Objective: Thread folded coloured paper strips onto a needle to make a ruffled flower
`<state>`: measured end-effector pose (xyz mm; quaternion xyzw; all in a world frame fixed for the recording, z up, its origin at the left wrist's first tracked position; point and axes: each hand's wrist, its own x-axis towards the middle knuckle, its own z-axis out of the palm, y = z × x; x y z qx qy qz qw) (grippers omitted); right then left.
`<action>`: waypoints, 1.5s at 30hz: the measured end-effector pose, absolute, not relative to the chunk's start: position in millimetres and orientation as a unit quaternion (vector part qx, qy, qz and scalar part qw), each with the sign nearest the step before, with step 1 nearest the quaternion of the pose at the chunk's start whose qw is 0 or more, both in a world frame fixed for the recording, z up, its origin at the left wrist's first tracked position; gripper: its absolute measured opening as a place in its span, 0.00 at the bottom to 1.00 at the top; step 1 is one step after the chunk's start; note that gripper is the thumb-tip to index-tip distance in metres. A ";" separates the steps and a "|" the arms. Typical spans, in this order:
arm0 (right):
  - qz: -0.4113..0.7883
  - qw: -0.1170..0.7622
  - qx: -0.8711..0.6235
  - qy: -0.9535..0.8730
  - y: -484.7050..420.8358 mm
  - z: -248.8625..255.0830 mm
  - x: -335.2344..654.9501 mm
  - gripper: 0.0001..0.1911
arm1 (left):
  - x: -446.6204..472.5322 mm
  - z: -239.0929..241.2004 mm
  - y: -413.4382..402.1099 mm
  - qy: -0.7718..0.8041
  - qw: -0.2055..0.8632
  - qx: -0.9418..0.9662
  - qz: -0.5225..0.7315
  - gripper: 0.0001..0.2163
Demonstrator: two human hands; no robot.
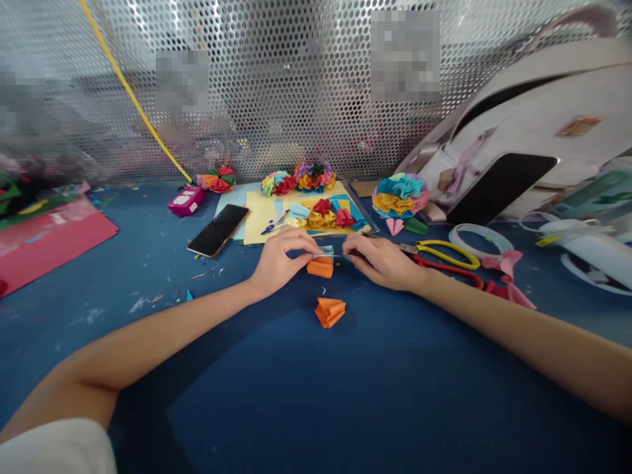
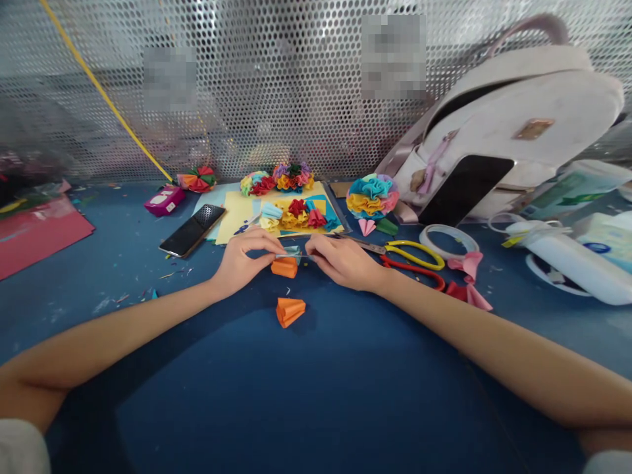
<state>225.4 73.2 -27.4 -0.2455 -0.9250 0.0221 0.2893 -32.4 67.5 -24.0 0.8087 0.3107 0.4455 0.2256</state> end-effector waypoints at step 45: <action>-0.144 0.284 -0.236 -0.918 56.4 -22.5 217.6 0.13 | -27.8 -21.0 60.8 0.305 0.177 0.859 0.370 0.06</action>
